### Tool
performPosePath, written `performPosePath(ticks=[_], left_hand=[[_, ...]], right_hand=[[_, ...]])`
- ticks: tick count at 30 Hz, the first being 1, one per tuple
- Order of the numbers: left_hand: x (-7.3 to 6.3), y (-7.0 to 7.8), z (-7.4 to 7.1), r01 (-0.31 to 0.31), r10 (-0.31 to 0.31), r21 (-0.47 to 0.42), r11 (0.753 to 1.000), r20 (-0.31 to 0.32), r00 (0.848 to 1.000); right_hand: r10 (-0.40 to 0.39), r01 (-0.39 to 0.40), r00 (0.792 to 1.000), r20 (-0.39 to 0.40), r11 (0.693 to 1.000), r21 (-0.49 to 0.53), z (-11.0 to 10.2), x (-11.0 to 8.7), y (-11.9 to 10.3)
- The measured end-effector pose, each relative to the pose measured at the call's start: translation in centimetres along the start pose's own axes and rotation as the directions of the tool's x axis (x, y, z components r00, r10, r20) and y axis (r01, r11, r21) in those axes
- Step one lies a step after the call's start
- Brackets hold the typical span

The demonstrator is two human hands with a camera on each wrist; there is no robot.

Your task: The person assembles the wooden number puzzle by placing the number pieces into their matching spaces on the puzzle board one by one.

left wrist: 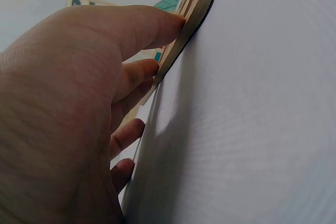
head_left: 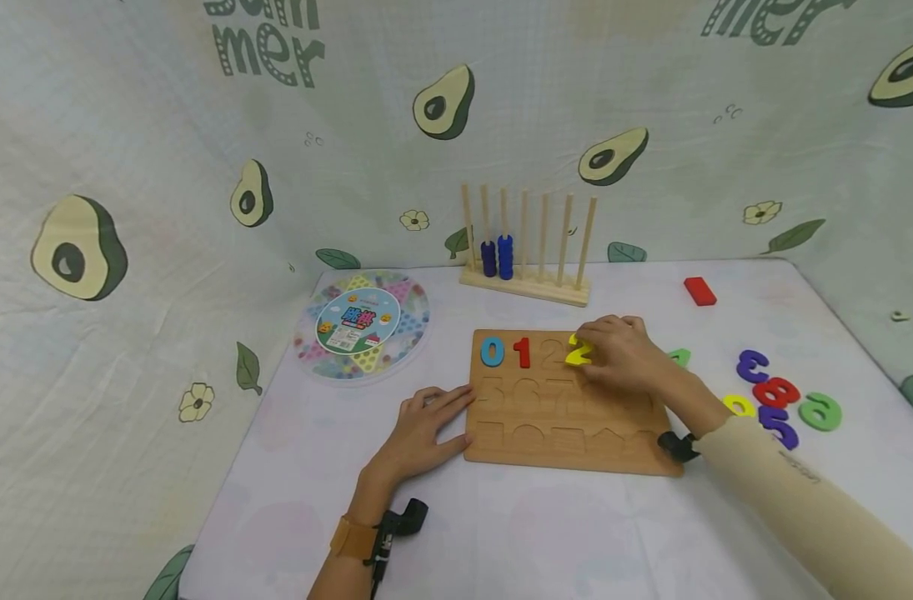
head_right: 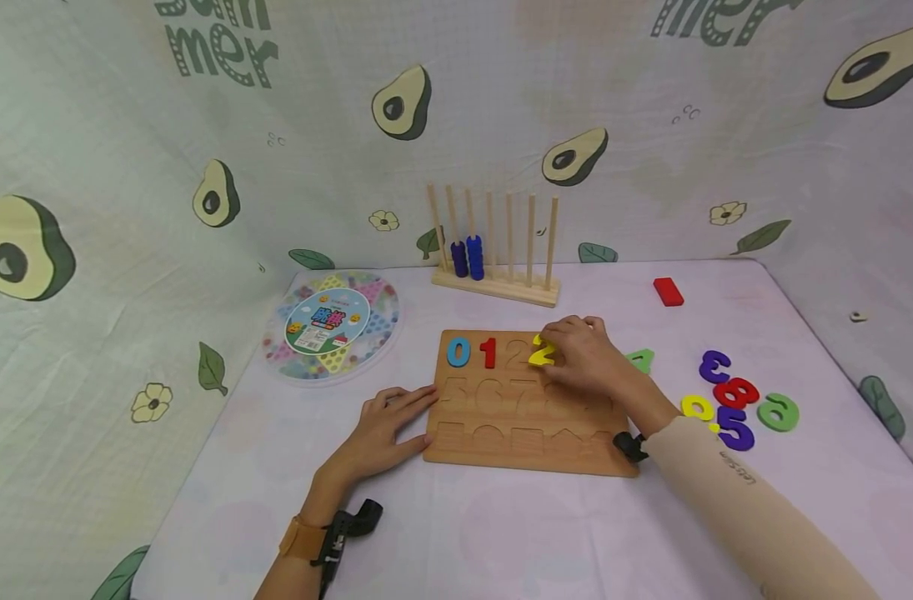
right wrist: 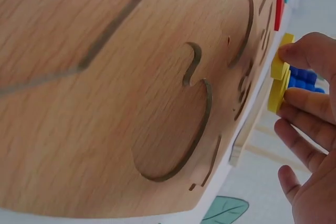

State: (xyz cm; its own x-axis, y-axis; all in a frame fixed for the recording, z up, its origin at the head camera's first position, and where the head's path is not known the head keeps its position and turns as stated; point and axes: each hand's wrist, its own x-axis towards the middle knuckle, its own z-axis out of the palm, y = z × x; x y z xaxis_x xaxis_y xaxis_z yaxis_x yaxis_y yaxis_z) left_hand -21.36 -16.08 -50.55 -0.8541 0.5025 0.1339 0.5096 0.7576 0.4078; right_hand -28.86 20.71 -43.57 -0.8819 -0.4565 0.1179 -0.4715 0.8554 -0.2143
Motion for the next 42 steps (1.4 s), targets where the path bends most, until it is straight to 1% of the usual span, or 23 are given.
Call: performPosePath(ticks=[6, 13, 20, 24, 32, 36, 42], left_hand=[[0.0, -0.1, 0.1, 0.014, -0.014, 0.007, 1.000, 0.016, 1.000], [0.0, -0.1, 0.0, 0.021, -0.021, 0.001, 1.000, 0.027, 0.999], [0.0, 0.0, 0.0, 0.005, -0.005, -0.003, 1.000, 0.010, 1.000], [0.0, 0.0, 0.0, 0.004, -0.004, -0.001, 1.000, 0.013, 1.000], [0.1, 0.0, -0.1, 0.013, -0.013, -0.008, 1.000, 0.023, 1.000], [0.1, -0.1, 0.0, 0.017, -0.017, -0.007, 1.000, 0.030, 0.999], [0.2, 0.0, -0.1, 0.029, -0.029, 0.002, 1.000, 0.046, 0.999]], right_hand=[[-0.012, 0.012, 1.000, 0.008, 1.000, -0.008, 0.3, 0.3, -0.3], [-0.052, 0.052, 0.999, 0.000, 0.998, -0.026, 0.5, 0.6, -0.7], [-0.056, 0.057, 0.998, 0.012, 0.998, -0.024, 0.7, 1.1, -0.9], [-0.057, 0.057, 0.998, 0.015, 0.998, -0.016, 0.9, 1.2, -1.0], [-0.082, 0.082, 0.997, 0.008, 0.996, -0.021, 1.4, 1.8, -0.9], [-0.076, 0.077, 0.997, 0.025, 0.997, -0.019, 1.6, 2.0, -0.9], [-0.048, 0.047, 0.997, 0.065, 0.999, 0.006, 1.9, 2.4, -1.0]])
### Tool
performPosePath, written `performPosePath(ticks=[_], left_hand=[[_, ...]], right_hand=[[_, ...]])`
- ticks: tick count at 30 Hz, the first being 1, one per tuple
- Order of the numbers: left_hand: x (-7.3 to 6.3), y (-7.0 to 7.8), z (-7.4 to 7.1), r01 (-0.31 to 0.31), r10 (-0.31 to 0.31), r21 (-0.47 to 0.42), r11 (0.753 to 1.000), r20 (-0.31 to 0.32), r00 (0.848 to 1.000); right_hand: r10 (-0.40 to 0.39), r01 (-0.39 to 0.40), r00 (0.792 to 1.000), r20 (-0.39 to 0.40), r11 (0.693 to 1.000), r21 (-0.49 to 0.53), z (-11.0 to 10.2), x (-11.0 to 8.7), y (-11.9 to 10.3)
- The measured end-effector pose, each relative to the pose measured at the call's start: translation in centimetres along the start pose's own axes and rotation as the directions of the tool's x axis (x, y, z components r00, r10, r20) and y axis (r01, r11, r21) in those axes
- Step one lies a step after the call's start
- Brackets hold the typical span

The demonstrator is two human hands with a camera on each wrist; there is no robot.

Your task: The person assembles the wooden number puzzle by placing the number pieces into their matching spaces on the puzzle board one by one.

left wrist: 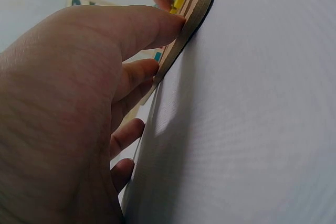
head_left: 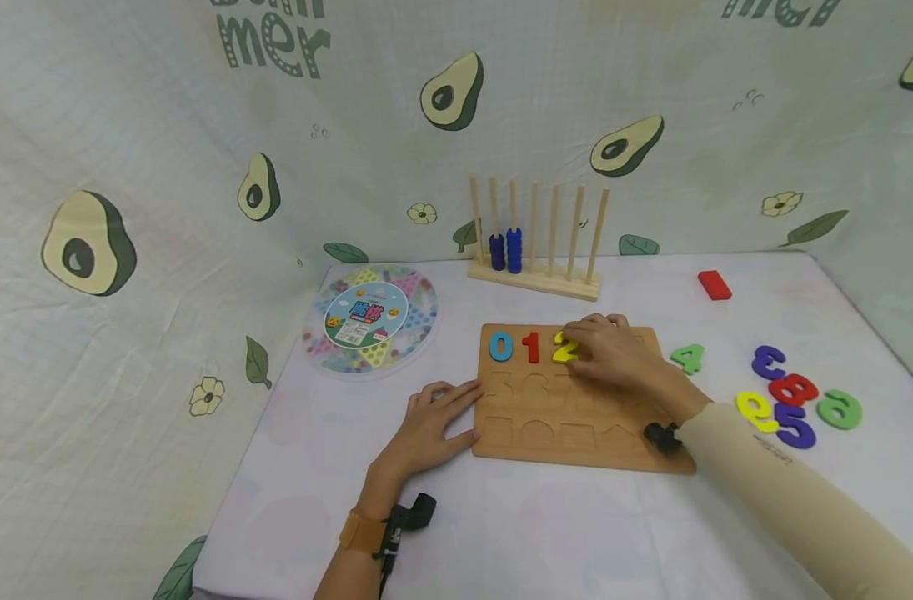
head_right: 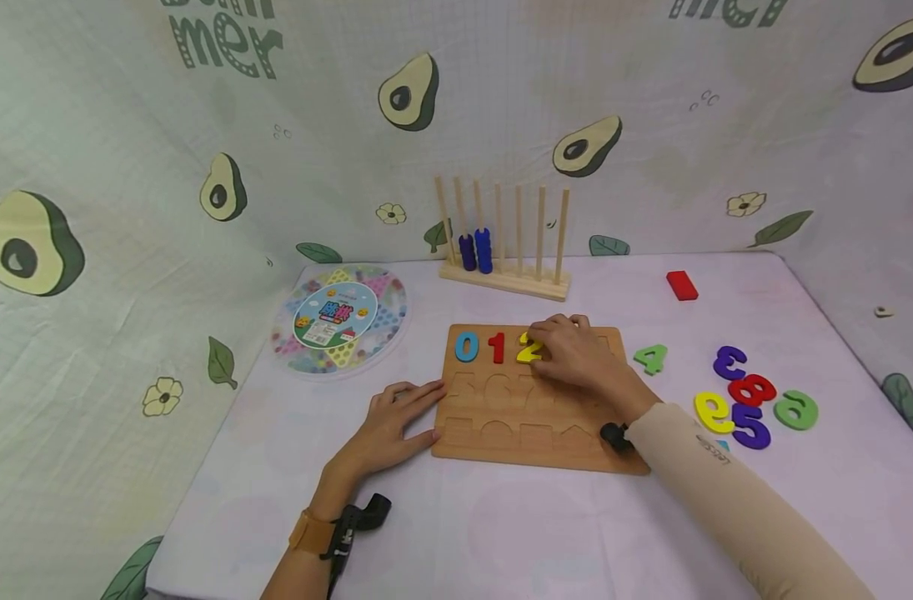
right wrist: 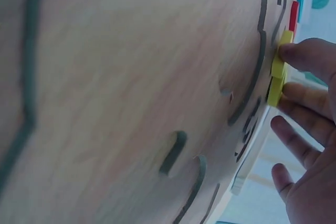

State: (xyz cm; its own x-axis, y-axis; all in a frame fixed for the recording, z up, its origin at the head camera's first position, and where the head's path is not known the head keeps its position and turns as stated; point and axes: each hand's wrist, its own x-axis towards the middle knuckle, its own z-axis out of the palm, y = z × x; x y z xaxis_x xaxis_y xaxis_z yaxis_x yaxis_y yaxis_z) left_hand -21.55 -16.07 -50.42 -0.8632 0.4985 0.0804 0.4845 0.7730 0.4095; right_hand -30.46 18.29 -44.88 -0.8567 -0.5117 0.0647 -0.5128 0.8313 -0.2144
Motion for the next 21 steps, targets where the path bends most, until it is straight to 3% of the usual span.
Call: performPosePath(ticks=[9, 21], left_hand=[[0.1, 0.3, -0.2, -0.005, 0.005, -0.004, 1.000, 0.008, 1.000], [0.0, 0.2, -0.1, -0.006, 0.006, 0.009, 1.000, -0.021, 1.000]], right_hand=[[0.006, -0.011, 0.998, 0.060, 0.997, 0.080, -0.3, 0.0, 0.1], [0.005, -0.006, 1.000, 0.013, 0.997, 0.083, -0.4, -0.8, 0.7]])
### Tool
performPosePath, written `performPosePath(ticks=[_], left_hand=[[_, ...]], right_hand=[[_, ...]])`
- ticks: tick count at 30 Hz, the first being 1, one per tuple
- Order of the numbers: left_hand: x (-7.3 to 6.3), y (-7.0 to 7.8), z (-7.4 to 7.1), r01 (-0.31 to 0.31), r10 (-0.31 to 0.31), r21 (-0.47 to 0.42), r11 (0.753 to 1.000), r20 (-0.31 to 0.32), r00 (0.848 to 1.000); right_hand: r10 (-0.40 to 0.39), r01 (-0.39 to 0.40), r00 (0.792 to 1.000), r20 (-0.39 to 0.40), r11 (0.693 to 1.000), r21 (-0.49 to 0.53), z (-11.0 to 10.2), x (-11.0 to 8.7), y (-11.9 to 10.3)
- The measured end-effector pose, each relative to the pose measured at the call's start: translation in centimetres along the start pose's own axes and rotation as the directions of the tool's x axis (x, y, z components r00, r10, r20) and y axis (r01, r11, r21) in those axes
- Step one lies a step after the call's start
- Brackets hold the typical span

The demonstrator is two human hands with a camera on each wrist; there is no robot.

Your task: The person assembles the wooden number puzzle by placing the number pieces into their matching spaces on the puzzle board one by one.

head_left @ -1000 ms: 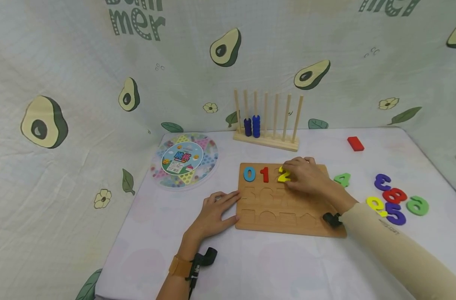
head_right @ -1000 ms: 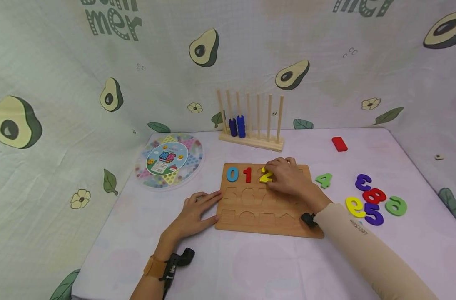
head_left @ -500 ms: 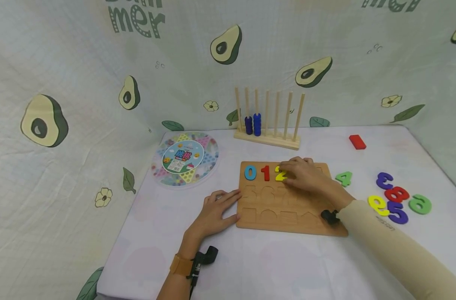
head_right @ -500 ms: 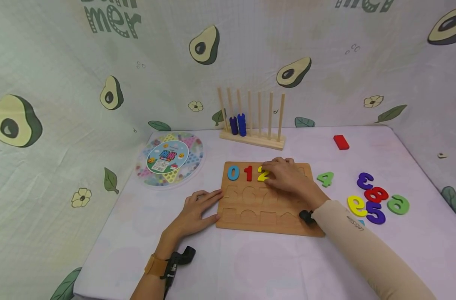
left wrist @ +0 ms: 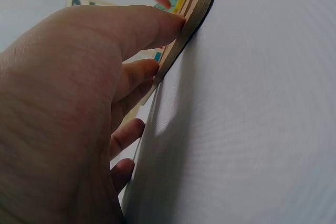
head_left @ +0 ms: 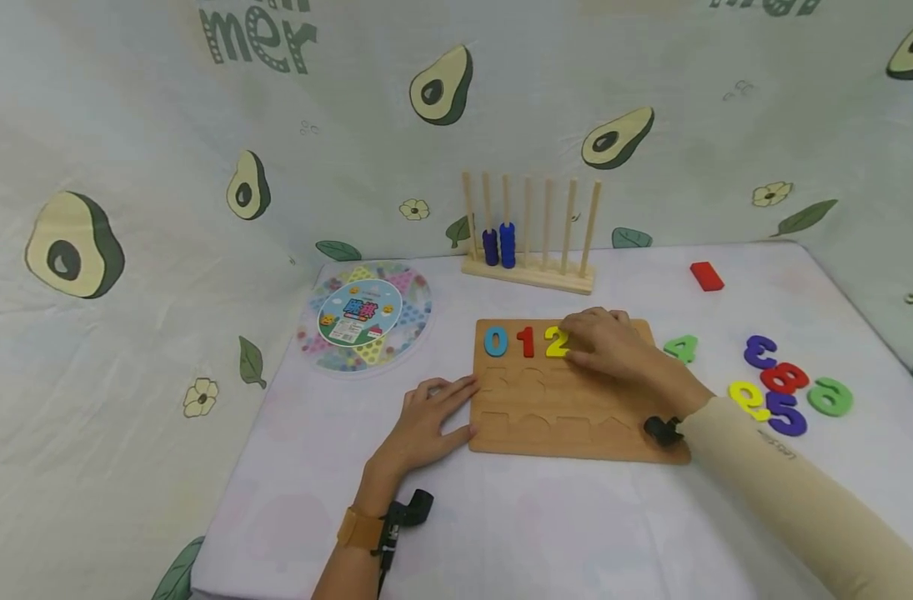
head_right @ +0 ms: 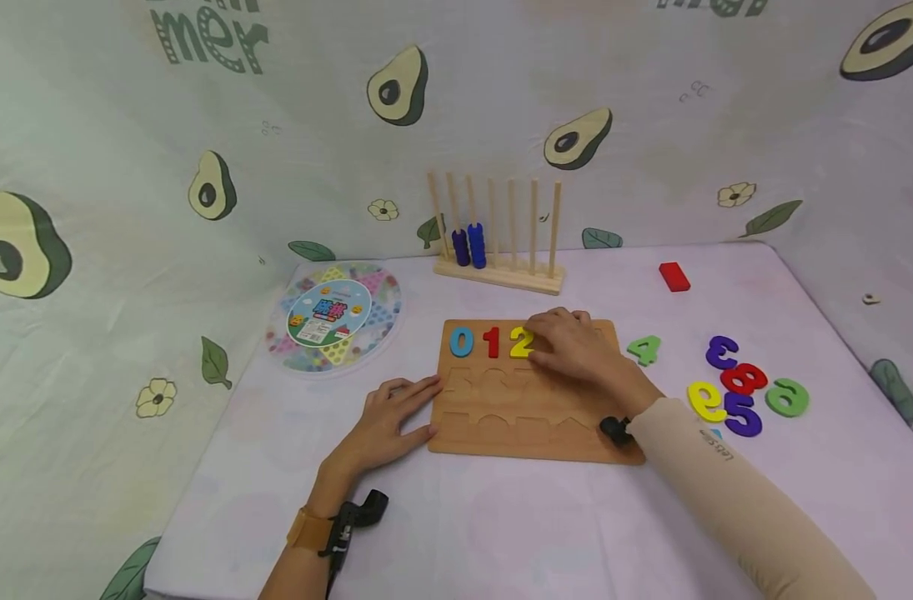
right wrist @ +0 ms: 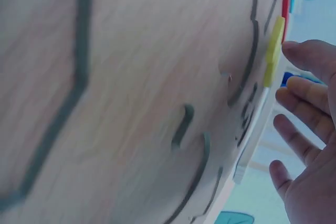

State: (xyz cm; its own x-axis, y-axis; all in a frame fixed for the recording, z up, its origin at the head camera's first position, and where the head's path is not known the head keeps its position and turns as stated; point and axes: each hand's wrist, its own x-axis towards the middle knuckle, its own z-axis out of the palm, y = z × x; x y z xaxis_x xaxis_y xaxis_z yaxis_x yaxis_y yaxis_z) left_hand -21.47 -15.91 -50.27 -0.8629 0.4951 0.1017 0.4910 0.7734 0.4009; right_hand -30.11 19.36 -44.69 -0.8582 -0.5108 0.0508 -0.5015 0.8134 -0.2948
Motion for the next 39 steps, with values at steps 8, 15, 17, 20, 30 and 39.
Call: performPosePath(ticks=[8, 15, 17, 20, 30, 39], left_hand=[[0.1, -0.1, -0.3, 0.017, -0.017, 0.014, 1.000, 0.013, 1.000], [0.2, -0.3, -0.3, 0.007, -0.007, 0.006, 1.000, 0.008, 1.000], [0.1, -0.3, -0.3, 0.001, -0.001, 0.000, 1.000, 0.001, 1.000], [0.0, -0.5, -0.4, 0.005, -0.005, 0.000, 1.000, 0.000, 1.000], [-0.1, -0.7, -0.3, 0.001, -0.001, -0.004, 1.000, 0.022, 1.000], [0.1, -0.2, -0.2, -0.006, 0.006, -0.004, 1.000, 0.032, 0.999]], right_hand=[[0.020, -0.020, 1.000, -0.021, 1.000, 0.004, -1.4, -1.4, 0.3], [0.057, -0.058, 0.998, -0.033, 0.998, -0.029, -1.7, -3.1, 1.4], [0.068, -0.070, 0.997, -0.038, 0.997, -0.035, -1.8, -3.6, 1.7], [0.084, -0.086, 0.995, -0.049, 0.996, -0.039, -2.0, -4.2, 2.1], [0.183, -0.185, 0.981, -0.060, 0.982, -0.035, -2.6, -6.8, 3.8], [0.299, -0.300, 0.953, -0.046, 0.954, -0.022, -3.2, -9.2, 5.8]])
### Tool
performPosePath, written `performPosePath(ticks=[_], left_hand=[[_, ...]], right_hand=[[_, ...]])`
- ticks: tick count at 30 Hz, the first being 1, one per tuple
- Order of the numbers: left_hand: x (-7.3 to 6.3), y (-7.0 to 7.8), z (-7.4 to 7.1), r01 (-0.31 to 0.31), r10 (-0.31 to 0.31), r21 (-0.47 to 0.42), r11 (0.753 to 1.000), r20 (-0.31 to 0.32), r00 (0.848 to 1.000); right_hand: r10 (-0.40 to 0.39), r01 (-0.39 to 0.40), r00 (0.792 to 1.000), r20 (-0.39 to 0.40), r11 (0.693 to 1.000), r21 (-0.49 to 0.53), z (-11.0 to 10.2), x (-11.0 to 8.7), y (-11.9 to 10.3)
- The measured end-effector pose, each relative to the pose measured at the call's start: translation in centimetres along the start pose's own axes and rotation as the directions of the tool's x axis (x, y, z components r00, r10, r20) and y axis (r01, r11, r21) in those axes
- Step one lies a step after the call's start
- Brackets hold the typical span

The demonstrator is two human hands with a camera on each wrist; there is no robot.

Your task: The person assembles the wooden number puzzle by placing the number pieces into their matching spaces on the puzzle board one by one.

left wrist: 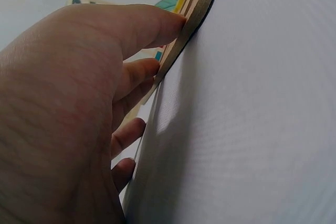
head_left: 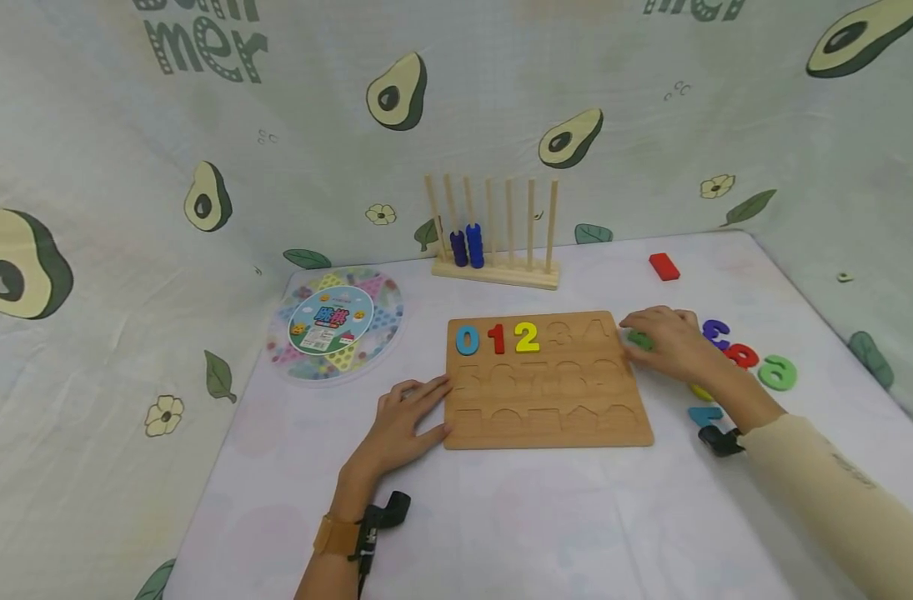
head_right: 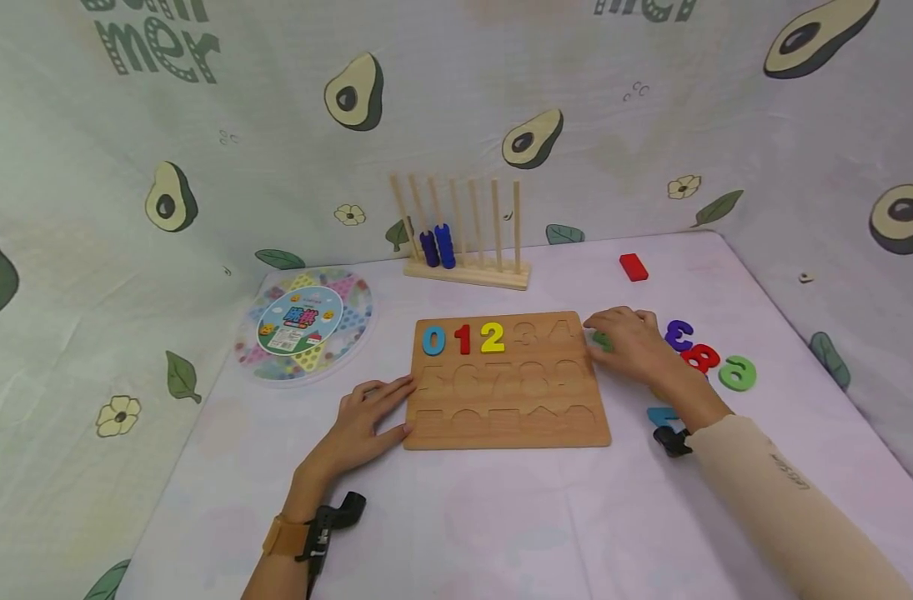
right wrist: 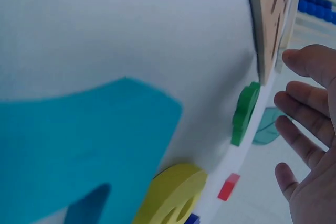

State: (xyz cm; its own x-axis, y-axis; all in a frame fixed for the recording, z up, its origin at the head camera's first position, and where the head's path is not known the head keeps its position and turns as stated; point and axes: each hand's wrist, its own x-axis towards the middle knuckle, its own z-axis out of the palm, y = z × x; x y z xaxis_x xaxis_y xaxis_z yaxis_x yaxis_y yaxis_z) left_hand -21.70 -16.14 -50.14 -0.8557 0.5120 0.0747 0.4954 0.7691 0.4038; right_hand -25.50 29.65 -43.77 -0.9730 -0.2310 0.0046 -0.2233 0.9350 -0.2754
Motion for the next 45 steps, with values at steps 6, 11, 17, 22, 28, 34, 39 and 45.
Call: performPosePath(ticks=[6, 11, 17, 22, 28, 34, 39, 45], left_hand=[[0.1, -0.1, 0.0, -0.006, 0.006, -0.002, 1.000, 0.000, 1.000], [0.1, 0.0, 0.0, -0.013, 0.013, -0.009, 1.000, -0.016, 1.000], [-0.1, 0.0, 0.0, -0.009, 0.009, -0.008, 1.000, -0.008, 1.000], [-0.1, 0.0, -0.1, -0.002, 0.002, -0.005, 1.000, -0.001, 1.000], [-0.1, 0.2, -0.2, -0.004, 0.004, -0.013, 1.000, 0.002, 1.000], [-0.2, 0.2, -0.2, 0.006, -0.006, -0.018, 1.000, 0.001, 1.000], [-0.1, 0.2, -0.1, 0.002, -0.002, -0.014, 1.000, -0.006, 1.000], [0.0, 0.2, -0.1, 0.005, -0.005, -0.012, 1.000, -0.005, 1.000]], right_hand=[[0.036, -0.036, 0.999, -0.001, 0.999, -0.006, 0.2, -0.3, 1.3], [0.045, -0.046, 0.999, -0.011, 0.999, -0.022, -0.2, -0.6, 1.9], [0.068, -0.068, 0.998, -0.012, 0.996, -0.059, -0.8, -1.3, 3.2], [0.105, -0.105, 0.995, -0.007, 0.992, -0.066, -0.8, -1.8, 4.9], [0.134, -0.138, 0.989, -0.059, 0.987, -0.076, -0.9, -2.5, 7.0], [0.191, -0.198, 0.979, -0.071, 0.972, -0.127, -1.3, -2.7, 9.0], [0.285, -0.286, 0.958, -0.027, 0.951, -0.114, -1.5, -2.8, 9.7], [0.315, -0.309, 0.946, 0.076, 0.948, -0.079, -1.9, -2.8, 10.1]])
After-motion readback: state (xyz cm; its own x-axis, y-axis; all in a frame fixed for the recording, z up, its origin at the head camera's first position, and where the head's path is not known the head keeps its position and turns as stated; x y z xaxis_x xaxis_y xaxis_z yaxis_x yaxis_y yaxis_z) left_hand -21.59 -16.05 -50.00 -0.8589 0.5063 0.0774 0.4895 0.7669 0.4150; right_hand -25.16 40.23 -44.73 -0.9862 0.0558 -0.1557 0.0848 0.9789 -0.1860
